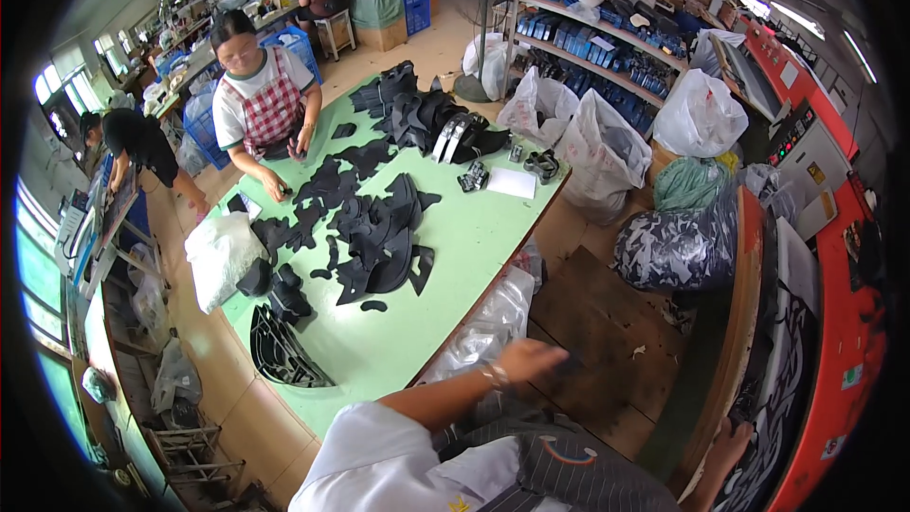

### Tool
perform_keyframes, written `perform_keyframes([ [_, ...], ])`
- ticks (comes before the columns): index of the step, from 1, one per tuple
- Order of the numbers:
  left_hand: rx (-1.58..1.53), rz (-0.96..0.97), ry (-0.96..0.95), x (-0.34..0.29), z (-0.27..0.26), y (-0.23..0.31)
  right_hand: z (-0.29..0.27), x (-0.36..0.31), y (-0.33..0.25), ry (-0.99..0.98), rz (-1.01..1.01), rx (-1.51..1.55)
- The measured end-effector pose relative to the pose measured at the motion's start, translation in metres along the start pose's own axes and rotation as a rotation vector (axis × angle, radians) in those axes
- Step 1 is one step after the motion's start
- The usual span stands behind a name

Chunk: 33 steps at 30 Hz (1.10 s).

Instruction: Operating an industrial hydraulic press to cut shoe components from sheets of black material using metal dies.

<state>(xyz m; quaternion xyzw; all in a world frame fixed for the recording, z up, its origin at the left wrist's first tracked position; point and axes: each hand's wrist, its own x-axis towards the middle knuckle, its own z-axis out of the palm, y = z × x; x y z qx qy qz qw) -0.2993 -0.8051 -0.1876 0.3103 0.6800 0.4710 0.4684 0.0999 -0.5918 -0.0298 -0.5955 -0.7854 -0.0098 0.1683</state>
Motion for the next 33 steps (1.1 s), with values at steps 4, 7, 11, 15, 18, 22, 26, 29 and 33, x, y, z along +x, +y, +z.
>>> perform_keyframes([
  [4, 0.335, 0.022, 0.704, -0.012, -0.106, -0.134, 0.008, -0.008, 0.049, 0.244, 0.06, -0.23],
  [7, -0.725, -0.43, 0.901, -0.02, -0.154, -0.107, 0.008, -0.016, 0.105, -0.066, 0.279, -0.293],
  [11, -0.56, -0.417, 0.84, 0.031, -0.139, -0.08, 0.045, -0.032, 0.157, 0.042, 0.235, -0.323],
  [15, -0.41, -0.369, 0.53, 0.12, -0.058, -0.034, 0.011, -0.024, 0.069, 0.026, 0.138, -0.021],
  [18, -0.313, -0.254, 0.226, 0.188, 0.039, 0.023, -0.001, -0.035, 0.08, -0.168, -0.064, -0.051],
  [22, -0.225, -0.176, -0.126, 0.246, 0.144, 0.118, 0.02, -0.062, 0.129, -0.27, -0.03, 0.081],
  [26, -0.037, 0.048, -0.381, 0.296, 0.211, 0.188, -0.048, -0.006, 0.094, -0.24, 0.056, 0.279],
  [29, -0.008, 0.136, -0.368, 0.327, 0.238, 0.235, -0.048, -0.011, 0.146, -0.018, 0.104, 0.309],
  [33, -0.023, 0.269, -0.384, 0.376, 0.287, 0.3, -0.069, -0.038, 0.238, 0.174, 0.676, 0.007],
])
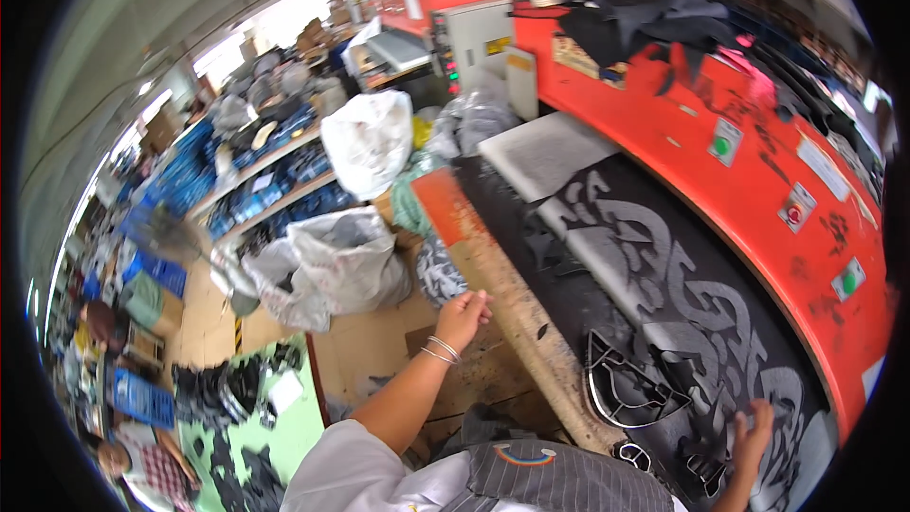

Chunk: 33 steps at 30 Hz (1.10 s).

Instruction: Operating an industrial hydraulic press to cut shoe components from sheets of black material using metal dies.

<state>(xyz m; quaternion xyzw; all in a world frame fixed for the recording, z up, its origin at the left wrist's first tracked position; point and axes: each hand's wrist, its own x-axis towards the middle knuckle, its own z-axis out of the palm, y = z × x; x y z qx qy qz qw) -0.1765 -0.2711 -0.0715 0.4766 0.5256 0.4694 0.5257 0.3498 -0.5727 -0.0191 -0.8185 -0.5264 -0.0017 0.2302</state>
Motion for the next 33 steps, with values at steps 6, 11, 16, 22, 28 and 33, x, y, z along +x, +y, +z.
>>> perform_keyframes([
  [6, 0.088, 0.118, -0.15, 0.151, 0.047, 0.039, -0.001, 0.013, 0.088, 0.038, 0.817, -0.472],
  [11, 0.454, 0.308, -0.217, 0.289, 0.114, 0.051, 0.012, 0.044, 0.073, -0.017, 0.87, -0.491],
  [16, 0.768, 0.691, -0.291, 0.414, 0.236, 0.037, 0.015, 0.038, 0.101, 0.152, 0.937, -0.518],
  [22, 1.377, 0.499, -0.179, 0.515, 0.308, 0.064, 0.04, 0.104, 0.105, 0.05, 1.13, -0.573],
  [28, 1.499, 0.428, -0.195, 0.531, 0.359, 0.08, 0.043, 0.108, 0.109, -0.055, 1.157, -0.615],
  [33, 1.495, 0.554, -0.096, 0.536, 0.356, 0.065, 0.032, 0.078, 0.099, -0.244, 1.201, -0.656],
])
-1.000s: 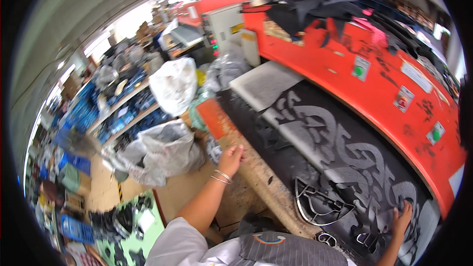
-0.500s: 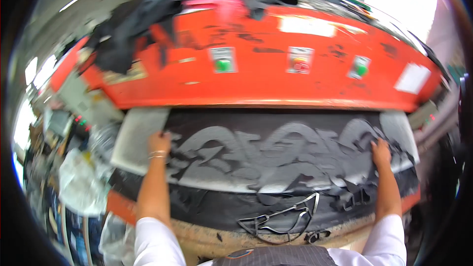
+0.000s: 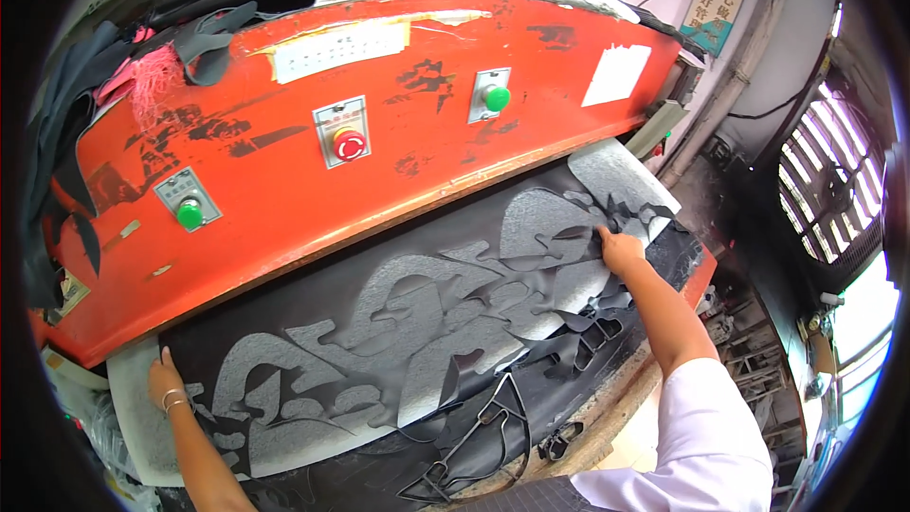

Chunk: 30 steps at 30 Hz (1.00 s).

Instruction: Operating an industrial hydraulic press to cut shoe components from sheets of black material using metal dies.

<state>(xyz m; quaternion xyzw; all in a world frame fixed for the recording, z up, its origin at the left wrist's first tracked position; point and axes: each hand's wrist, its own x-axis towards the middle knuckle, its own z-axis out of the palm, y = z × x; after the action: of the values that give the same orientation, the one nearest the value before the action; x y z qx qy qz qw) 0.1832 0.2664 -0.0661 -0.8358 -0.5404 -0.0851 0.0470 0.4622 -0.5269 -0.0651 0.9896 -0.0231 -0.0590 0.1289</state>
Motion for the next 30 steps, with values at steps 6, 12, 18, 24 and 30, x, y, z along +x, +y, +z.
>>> perform_keyframes([
  [6, -0.105, 0.001, 0.197, 0.0, 0.02, -0.007, -0.022, 0.027, 0.053, -0.081, -0.245, 0.199],
  [12, -0.086, 0.007, 0.201, -0.013, 0.016, -0.001, -0.024, 0.11, 0.017, 0.253, 0.037, 0.477],
  [18, -0.047, -0.01, 0.202, -0.005, 0.021, -0.026, -0.021, 0.135, -0.035, 0.203, 0.288, 0.448],
  [24, -0.1, 0.049, 0.156, -0.009, 0.021, -0.016, -0.013, 0.148, -0.022, 0.256, 0.272, 0.336],
  [30, -0.102, 0.174, -0.026, 0.003, 0.015, -0.073, 0.007, 0.131, 0.016, 0.226, 0.16, 0.303],
])
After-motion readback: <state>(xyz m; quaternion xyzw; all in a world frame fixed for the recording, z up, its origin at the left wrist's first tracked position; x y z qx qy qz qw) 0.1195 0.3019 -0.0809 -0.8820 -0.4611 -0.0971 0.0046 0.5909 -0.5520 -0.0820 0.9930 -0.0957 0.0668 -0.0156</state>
